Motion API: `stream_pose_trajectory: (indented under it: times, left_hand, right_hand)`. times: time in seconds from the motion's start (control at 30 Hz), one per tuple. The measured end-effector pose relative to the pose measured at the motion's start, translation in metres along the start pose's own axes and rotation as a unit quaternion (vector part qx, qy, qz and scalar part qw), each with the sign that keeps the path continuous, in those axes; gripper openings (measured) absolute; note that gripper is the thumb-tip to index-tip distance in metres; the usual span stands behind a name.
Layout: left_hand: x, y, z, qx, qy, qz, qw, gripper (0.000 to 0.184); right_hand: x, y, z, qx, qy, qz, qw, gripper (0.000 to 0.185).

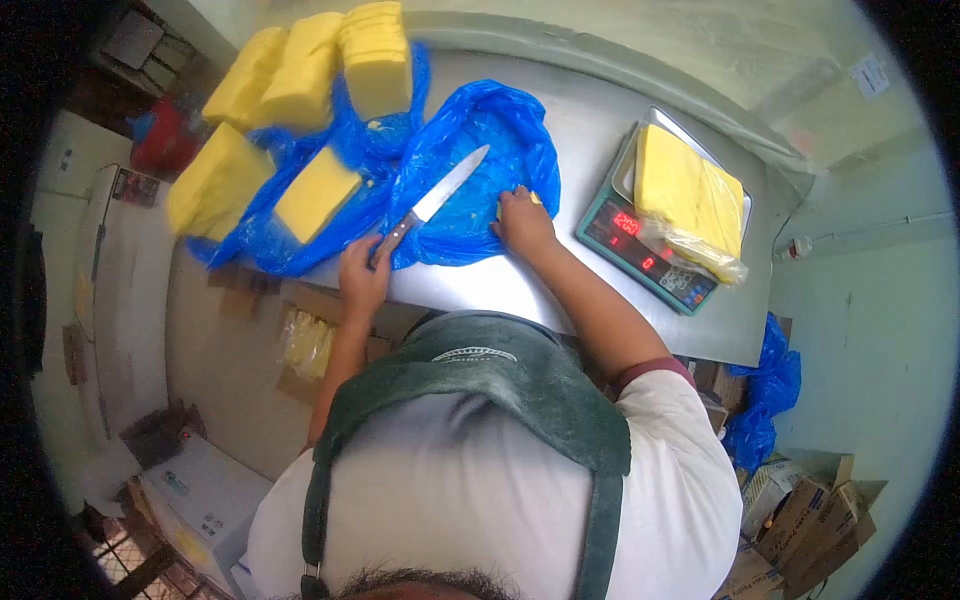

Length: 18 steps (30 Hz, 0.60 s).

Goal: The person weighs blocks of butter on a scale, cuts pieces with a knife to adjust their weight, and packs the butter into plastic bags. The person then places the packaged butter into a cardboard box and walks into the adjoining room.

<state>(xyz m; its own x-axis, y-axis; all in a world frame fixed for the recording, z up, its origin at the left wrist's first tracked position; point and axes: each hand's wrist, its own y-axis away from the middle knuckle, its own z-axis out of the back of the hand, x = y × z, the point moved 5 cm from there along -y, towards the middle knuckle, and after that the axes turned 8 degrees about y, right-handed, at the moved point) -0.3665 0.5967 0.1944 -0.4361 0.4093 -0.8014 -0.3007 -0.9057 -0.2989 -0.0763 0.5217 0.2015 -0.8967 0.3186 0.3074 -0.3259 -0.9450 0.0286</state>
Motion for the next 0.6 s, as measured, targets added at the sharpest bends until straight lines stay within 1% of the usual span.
stream_pose_trajectory:
  times: [0.03,0.1,0.17,0.2,0.23,0.3,0.33,0.37,0.4,0.43,0.47,0.5,0.53,0.57,0.6]
  left_hand:
    - [-0.002,-0.002,-0.005,0.025,-0.039,-0.029,0.998,0.023]
    - [-0.001,0.002,-0.005,0.018,-0.026,-0.025,0.999,0.023]
    - [0.003,0.005,-0.01,0.023,-0.057,-0.032,0.998,0.023]
    - [0.01,0.006,-0.013,0.019,-0.072,-0.058,0.996,0.023]
    - [0.007,0.005,-0.014,0.03,-0.066,-0.067,0.995,0.023]
    - [0.004,0.003,-0.013,0.038,-0.082,-0.02,0.996,0.023]
    - [0.002,0.001,-0.015,0.031,-0.117,-0.054,0.991,0.026]
    - [-0.014,-0.005,-0.019,0.041,-0.112,-0.065,0.991,0.026]
    - [-0.032,-0.009,-0.019,0.018,-0.107,-0.076,0.991,0.026]
    - [-0.054,-0.012,-0.017,-0.004,-0.101,-0.085,0.991,0.027]
    - [-0.075,-0.019,-0.028,0.05,-0.05,-0.098,0.993,0.024]
    - [-0.092,-0.024,-0.039,0.057,-0.045,-0.106,0.992,0.024]
    - [-0.112,-0.026,-0.058,0.13,0.02,-0.142,0.981,0.021]
    - [-0.133,-0.027,-0.078,0.202,0.085,-0.175,0.96,0.019]
    - [-0.162,-0.026,-0.097,0.246,0.093,-0.257,0.93,0.02]
  right_hand:
    - [-0.001,-0.003,-0.002,0.022,0.028,-0.01,0.999,0.036]
    - [-0.006,-0.005,0.001,0.027,0.023,-0.002,0.999,0.037]
    - [-0.029,-0.006,0.002,-0.016,-0.09,-0.045,0.995,0.041]
    - [-0.043,-0.003,0.002,-0.046,-0.205,-0.065,0.975,0.042]
    - [-0.054,0.003,-0.002,-0.062,-0.463,-0.12,0.876,0.045]
    - [-0.061,0.023,0.026,-0.159,-0.611,-0.108,0.768,0.044]
    - [-0.064,0.036,0.04,-0.173,-0.61,-0.114,0.765,0.044]
    - [-0.063,0.051,0.053,-0.173,-0.703,-0.086,0.684,0.044]
    - [-0.061,0.067,0.065,-0.169,-0.785,-0.055,0.594,0.043]
    - [-0.065,0.086,0.077,-0.18,-0.784,-0.06,0.591,0.043]
    - [-0.069,0.104,0.089,-0.157,-0.799,-0.049,0.579,0.044]
    - [-0.075,0.123,0.097,-0.134,-0.812,-0.037,0.566,0.044]
    - [-0.085,0.142,0.102,-0.146,-0.811,-0.037,0.566,0.044]
    - [-0.095,0.162,0.109,-0.161,-0.743,-0.045,0.648,0.044]
    - [-0.105,0.179,0.115,-0.174,-0.666,-0.055,0.723,0.045]
